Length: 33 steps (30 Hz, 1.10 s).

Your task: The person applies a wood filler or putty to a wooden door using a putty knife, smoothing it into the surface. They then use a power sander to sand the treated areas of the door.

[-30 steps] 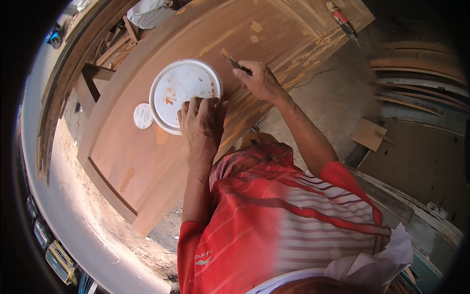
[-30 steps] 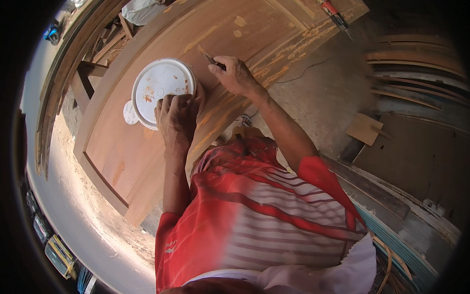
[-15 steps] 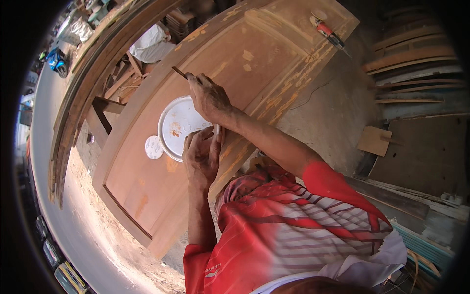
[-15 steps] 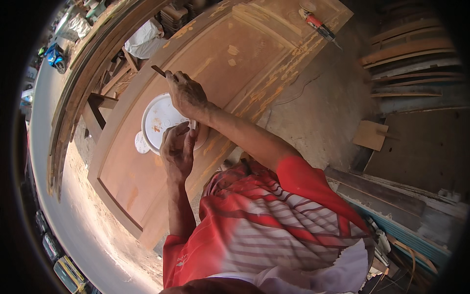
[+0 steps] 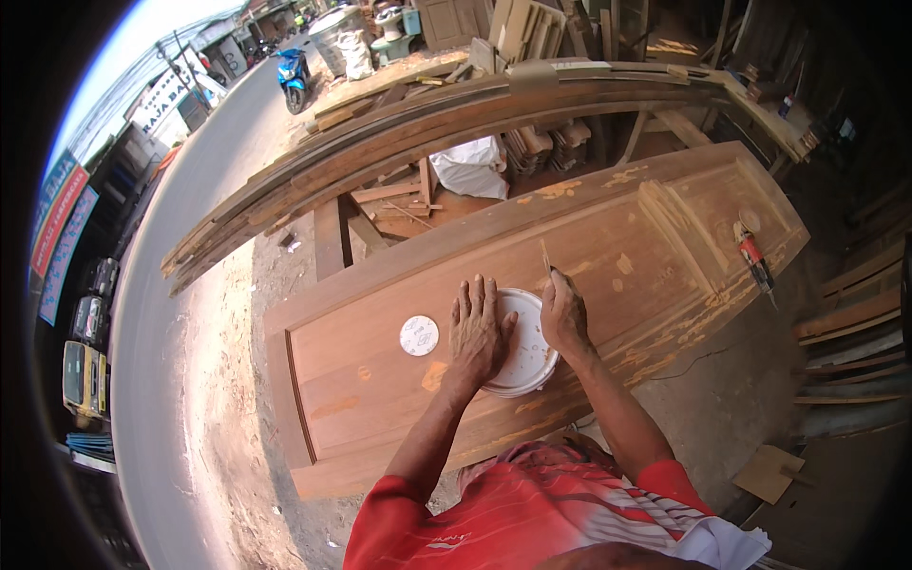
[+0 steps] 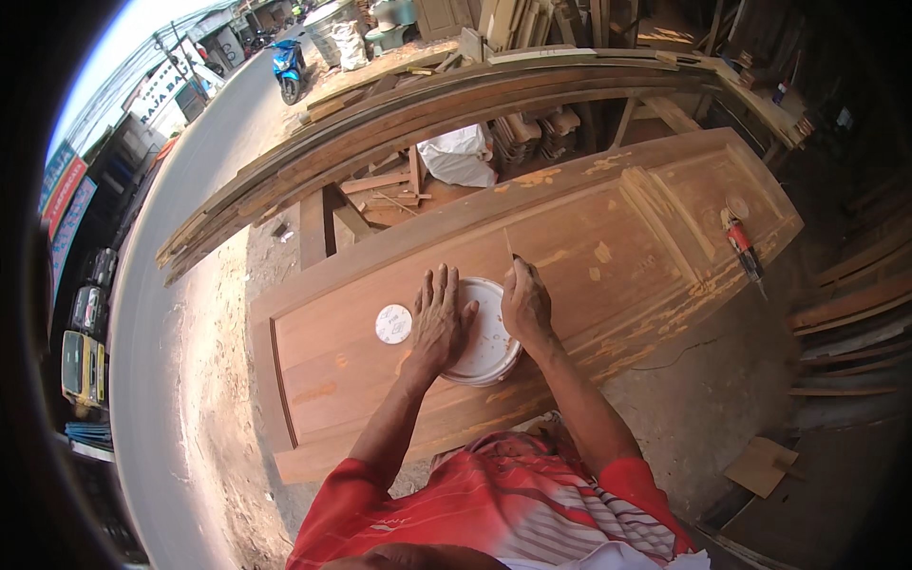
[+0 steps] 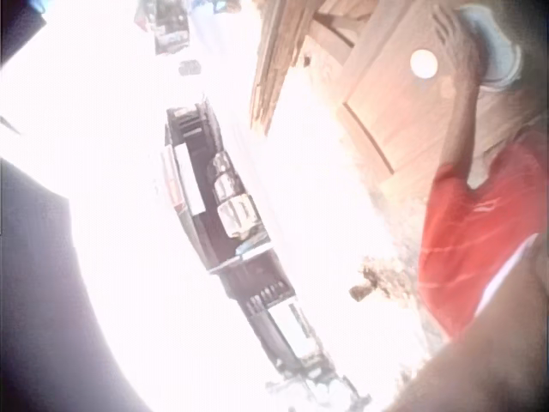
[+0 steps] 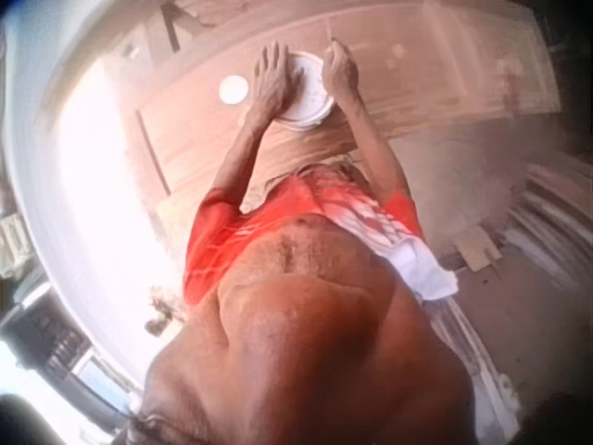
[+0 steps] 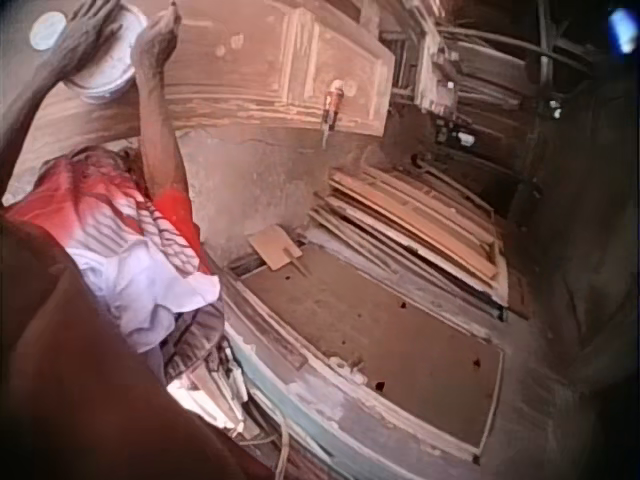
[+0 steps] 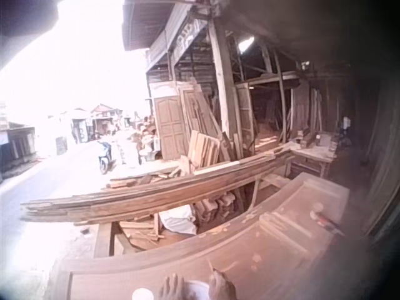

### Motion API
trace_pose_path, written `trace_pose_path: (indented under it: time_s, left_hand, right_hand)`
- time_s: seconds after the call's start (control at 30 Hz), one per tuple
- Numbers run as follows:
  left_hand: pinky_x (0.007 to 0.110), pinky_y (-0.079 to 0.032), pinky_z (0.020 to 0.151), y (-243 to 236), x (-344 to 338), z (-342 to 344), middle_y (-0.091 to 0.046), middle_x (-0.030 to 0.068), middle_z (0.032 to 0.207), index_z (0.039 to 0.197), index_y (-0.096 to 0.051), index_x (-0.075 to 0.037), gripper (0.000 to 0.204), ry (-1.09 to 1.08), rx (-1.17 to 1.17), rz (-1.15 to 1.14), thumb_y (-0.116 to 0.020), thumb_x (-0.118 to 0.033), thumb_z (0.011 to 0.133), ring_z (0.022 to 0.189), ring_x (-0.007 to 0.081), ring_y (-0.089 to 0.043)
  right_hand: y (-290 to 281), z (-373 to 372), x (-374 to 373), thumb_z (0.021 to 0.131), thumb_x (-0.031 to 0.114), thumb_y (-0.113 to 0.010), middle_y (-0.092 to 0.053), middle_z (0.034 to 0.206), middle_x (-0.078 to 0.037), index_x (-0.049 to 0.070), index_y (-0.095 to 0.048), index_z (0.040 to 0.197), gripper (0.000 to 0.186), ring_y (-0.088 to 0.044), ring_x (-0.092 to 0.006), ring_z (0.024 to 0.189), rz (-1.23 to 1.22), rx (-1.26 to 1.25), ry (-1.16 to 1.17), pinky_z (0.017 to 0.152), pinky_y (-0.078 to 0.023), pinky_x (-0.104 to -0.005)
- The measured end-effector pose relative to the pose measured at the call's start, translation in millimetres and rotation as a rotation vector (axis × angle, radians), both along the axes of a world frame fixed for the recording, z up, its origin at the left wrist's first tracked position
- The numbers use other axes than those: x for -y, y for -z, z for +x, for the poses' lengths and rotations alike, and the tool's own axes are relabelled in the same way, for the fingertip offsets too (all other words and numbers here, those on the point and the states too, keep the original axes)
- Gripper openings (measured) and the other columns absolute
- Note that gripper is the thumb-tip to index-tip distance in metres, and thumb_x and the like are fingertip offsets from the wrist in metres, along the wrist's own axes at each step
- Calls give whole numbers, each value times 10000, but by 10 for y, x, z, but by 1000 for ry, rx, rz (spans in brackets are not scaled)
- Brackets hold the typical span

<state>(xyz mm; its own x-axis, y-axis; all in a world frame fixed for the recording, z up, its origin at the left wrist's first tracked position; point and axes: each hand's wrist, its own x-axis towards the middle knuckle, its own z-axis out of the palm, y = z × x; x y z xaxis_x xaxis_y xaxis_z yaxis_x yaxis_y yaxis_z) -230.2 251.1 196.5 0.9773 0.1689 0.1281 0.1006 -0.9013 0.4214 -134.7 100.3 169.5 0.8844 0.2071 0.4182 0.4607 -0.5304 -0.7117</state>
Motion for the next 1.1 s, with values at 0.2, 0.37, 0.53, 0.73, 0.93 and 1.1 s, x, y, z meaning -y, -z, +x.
trace_pose_path:
  time_s: [0.2, 0.37, 0.53, 0.73, 0.93, 1.1]
  left_hand:
    - [582, -194, 1245, -718, -166, 52, -294, 256, 1655, 1615, -283, -27, 680, -64, 340, 133, -430, -437, 1094, 1544, 472, -218]
    - [532, -443, 1105, -334, -365, 206, -501, 248, 1520, 1532, -446, -42, 615, -111, -315, -170, -377, -469, 1094, 1395, 428, -489]
    - [499, -481, 1064, -83, -263, 270, -525, 238, 1493, 1505, -460, -18, 605, -118, -104, -94, -374, -451, 1092, 1348, 419, -532]
    - [571, -226, 1246, -12, -347, 297, -336, 267, 1633, 1569, -372, 3, 668, -136, -86, -8, -438, -441, 1075, 1540, 452, -260]
    - [617, -114, 1250, -918, 264, 438, -345, 284, 1620, 1552, -405, -6, 689, 1, 377, 138, -485, -471, 1051, 1552, 478, -196]
    - [610, -44, 1260, -462, 357, 511, -277, 266, 1662, 1599, -371, -97, 726, 76, 170, 158, -437, -563, 1047, 1573, 471, -126]
  right_hand:
    - [93, 50, -57, 1061, 210, -406, -651, 1045, -290, -38, -588, 1085, 308, -634, -475, 980, 56, -169, -71, 857, -494, -534]
    - [-70, 54, -143, 1071, 203, -383, -645, 1098, -297, -61, -577, 1233, 365, -634, -473, 1023, -10, -54, -112, 883, -506, -519]
    - [-95, 233, -140, 1072, 183, -402, -625, 1176, -296, -89, -524, 1349, 407, -634, -457, 1057, -35, -26, -63, 889, -523, -504]
    - [119, 246, -259, 1041, 166, -421, -644, 1052, -248, -87, -565, 1199, 331, -659, -372, 882, 143, -83, -77, 790, -540, -458]
    - [620, 289, 185, 984, 176, -449, -608, 746, -87, -20, -590, 958, 243, -592, -193, 579, 489, -634, 76, 530, -488, -348]
    - [631, -11, 504, 975, 188, -511, -611, 713, -46, 5, -619, 969, 212, -543, -124, 487, 579, -880, 59, 380, -387, -273]
